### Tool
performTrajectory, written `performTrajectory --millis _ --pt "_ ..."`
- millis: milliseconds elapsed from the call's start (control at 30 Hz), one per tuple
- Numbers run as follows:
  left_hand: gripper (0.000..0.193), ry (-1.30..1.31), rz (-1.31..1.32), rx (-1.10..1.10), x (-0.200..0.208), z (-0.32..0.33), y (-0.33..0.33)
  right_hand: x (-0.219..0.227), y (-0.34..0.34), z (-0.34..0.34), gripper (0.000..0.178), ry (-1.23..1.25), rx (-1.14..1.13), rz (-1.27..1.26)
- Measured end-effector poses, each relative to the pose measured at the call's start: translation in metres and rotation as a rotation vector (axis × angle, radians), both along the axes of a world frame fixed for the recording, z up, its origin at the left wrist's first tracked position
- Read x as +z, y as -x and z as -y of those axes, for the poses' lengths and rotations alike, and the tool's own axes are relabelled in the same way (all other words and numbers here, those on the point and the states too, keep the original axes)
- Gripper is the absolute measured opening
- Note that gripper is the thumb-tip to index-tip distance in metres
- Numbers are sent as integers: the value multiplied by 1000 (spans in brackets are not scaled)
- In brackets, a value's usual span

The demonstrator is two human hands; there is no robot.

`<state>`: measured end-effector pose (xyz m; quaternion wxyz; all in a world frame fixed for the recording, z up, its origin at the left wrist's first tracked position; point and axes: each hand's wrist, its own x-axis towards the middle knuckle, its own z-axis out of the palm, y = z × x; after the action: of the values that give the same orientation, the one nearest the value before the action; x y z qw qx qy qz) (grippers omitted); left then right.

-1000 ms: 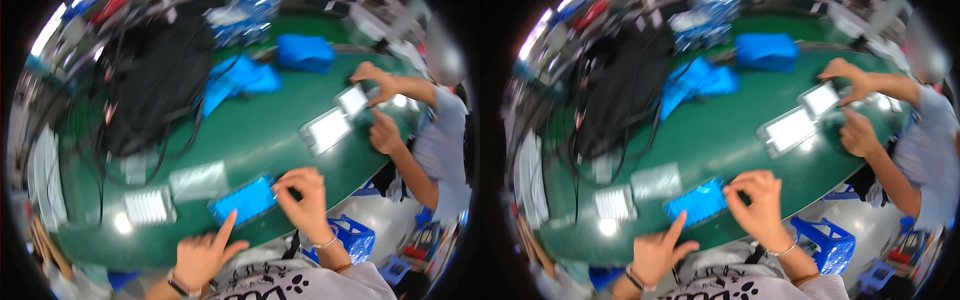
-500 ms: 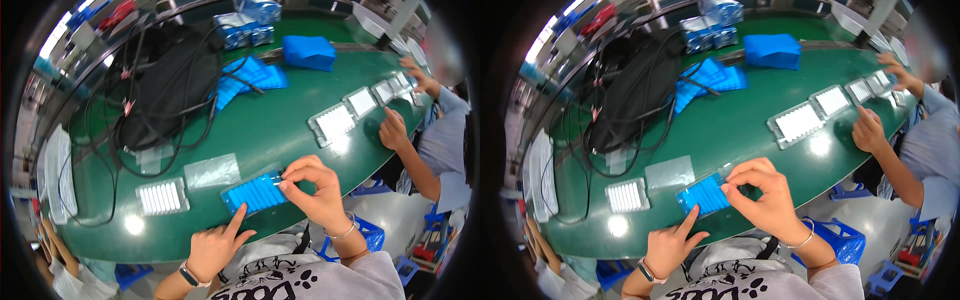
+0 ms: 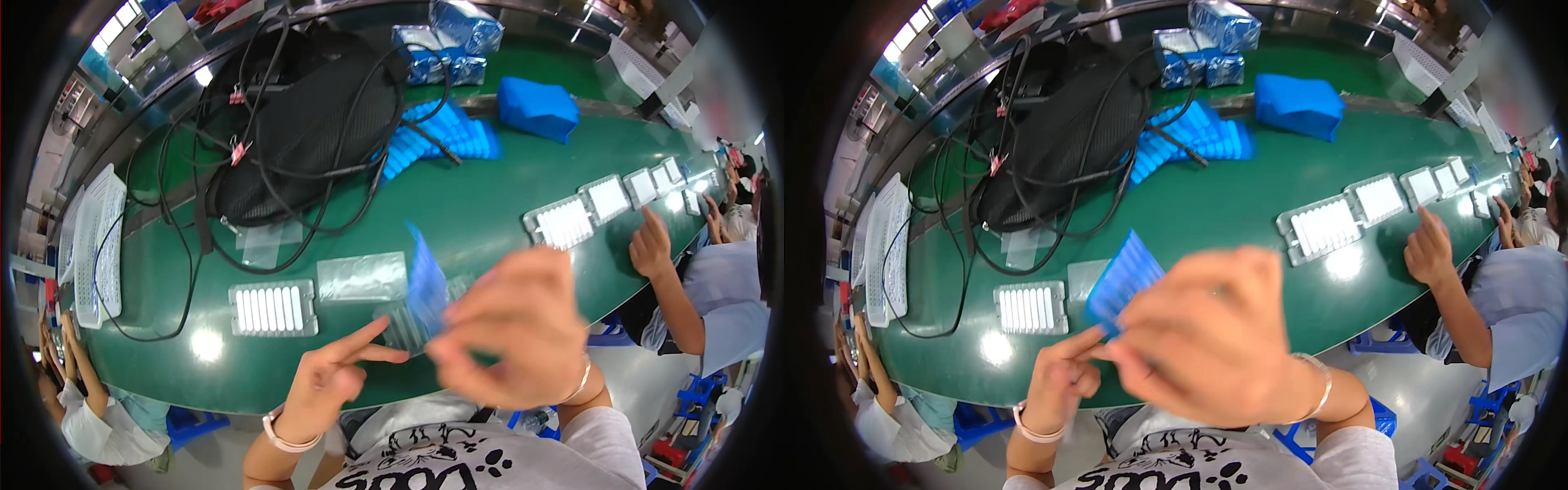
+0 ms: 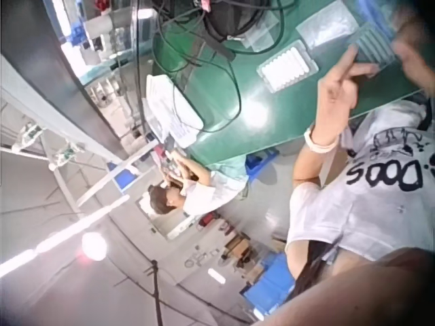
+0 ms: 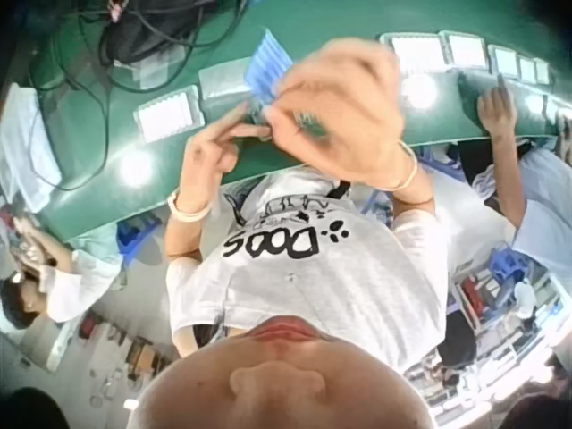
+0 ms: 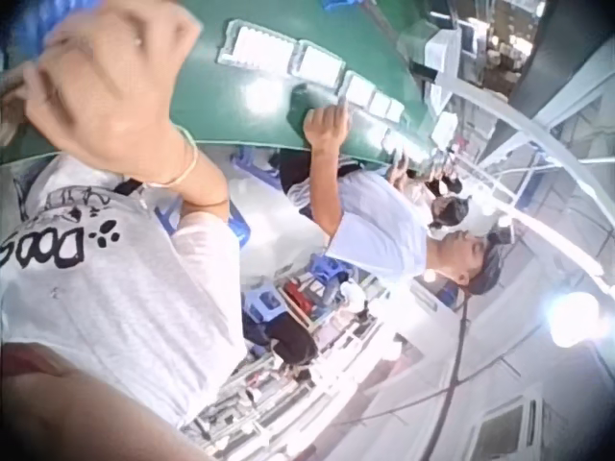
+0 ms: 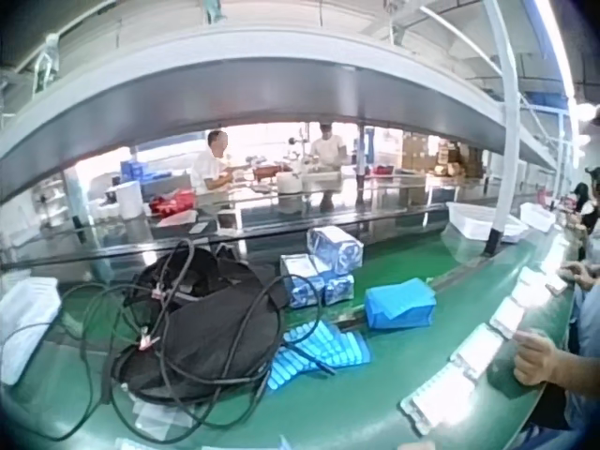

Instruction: Removing adhesive backing from blue strips and applying them to plastic tray components on an assembly line.

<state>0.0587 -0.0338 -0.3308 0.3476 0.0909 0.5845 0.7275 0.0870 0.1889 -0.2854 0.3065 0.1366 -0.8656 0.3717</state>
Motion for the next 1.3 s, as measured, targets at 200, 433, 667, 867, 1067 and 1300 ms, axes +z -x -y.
performTrajectory --millis 200,433,667,867,1067,1300 --pt "61 -123 476 31 16 -26 14 -30 -18 21 29 -386 177 -204" --pt "32 198 329 -284 33 -53 44 -26 7 -49 52 -121 122 68" --pt "23 423 -111 -750 20 -96 123 -51 22 -92 40 291 44 223" --pt "28 355 -269 -1079 19 -134 159 -60 25 -97 78 422 374 471" --pt "23 447 -203 -564 14 -121 160 -84 67 -99 42 527 512 583" --pt "37 58 -135 -299 11 -67 144 -97 97 -112 29 -409 -91 225"
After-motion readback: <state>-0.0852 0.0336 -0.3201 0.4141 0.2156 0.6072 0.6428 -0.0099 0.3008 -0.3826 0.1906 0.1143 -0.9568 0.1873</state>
